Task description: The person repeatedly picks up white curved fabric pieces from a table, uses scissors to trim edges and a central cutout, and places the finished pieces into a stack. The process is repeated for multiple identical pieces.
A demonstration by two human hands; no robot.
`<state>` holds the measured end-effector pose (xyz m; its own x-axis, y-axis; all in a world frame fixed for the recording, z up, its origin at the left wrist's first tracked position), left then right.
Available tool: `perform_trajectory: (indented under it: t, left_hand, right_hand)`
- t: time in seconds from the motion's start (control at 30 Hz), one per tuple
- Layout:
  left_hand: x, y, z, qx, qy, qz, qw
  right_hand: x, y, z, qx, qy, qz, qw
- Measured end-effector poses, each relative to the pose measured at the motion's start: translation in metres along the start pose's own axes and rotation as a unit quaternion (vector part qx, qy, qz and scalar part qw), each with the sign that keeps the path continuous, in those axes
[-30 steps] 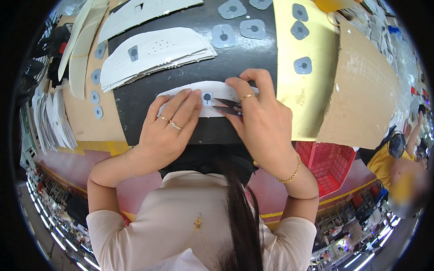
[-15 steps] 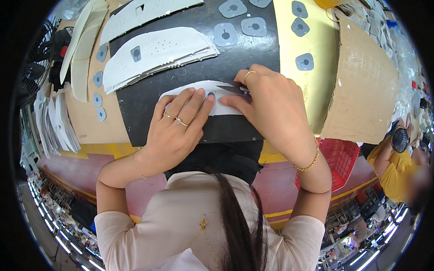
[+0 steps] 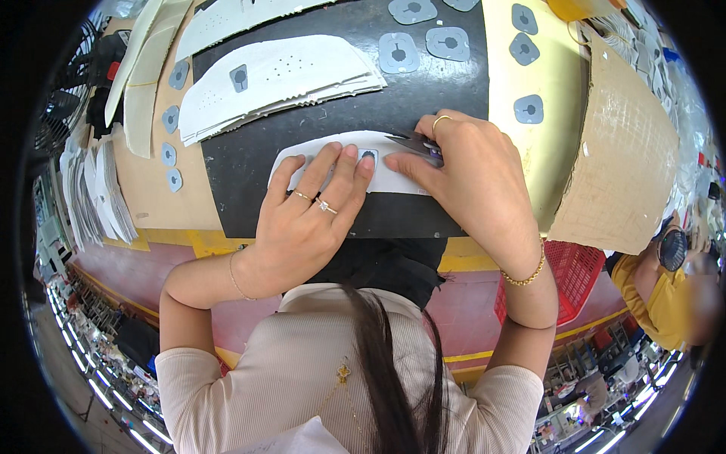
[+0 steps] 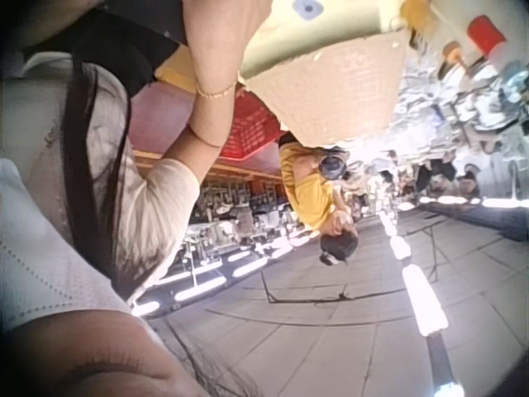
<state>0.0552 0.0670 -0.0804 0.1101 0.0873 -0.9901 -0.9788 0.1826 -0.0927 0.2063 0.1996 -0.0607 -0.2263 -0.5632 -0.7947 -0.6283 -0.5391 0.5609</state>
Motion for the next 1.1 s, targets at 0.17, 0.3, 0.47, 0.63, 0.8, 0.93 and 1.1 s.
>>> perform_trajectory:
  t: [0.17,0.3,0.47,0.63,0.8,0.93,1.1]
  left_hand:
    - [0.002,0.0,0.0,0.002,0.0,0.001,1.0]
    - [0.001,0.002,-0.003,-0.025,0.02,-0.063,0.998]
    - [0.003,0.005,-0.008,-0.028,0.01,-0.094,0.995]
    - [0.003,0.015,-0.01,-0.021,0.024,-0.113,0.993]
    - [0.002,0.023,-0.009,0.004,0.021,-0.13,0.991]
    - [0.0,0.023,-0.005,0.024,0.012,-0.093,0.995]
    - [-0.007,0.007,0.003,0.037,0.051,0.009,0.998]
  right_hand:
    - [0.002,0.0,-0.001,-0.004,-0.014,-0.021,1.0]
    - [0.003,0.003,-0.001,-0.002,-0.016,-0.031,0.999]
    - [0.007,0.008,-0.006,-0.01,-0.09,-0.037,0.995]
    - [0.018,0.013,-0.019,-0.152,-0.138,-0.111,0.973]
    - [0.037,0.001,-0.031,-0.279,-0.166,-0.128,0.937]
    - [0.04,0.006,-0.04,-0.26,-0.147,-0.158,0.941]
    - [0.038,0.019,-0.038,-0.207,-0.097,-0.199,0.953]
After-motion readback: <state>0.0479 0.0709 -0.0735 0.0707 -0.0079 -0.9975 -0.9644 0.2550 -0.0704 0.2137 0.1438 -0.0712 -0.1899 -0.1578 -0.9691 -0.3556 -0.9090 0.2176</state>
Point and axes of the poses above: each hand's wrist, its own z-axis towards the middle knuckle, its own x-axis out of the palm, y = z × x, the point moved 2 cm from there along z, towards the middle knuckle, and after that the axes turned 12 degrees about -x, right-handed, at the moved point
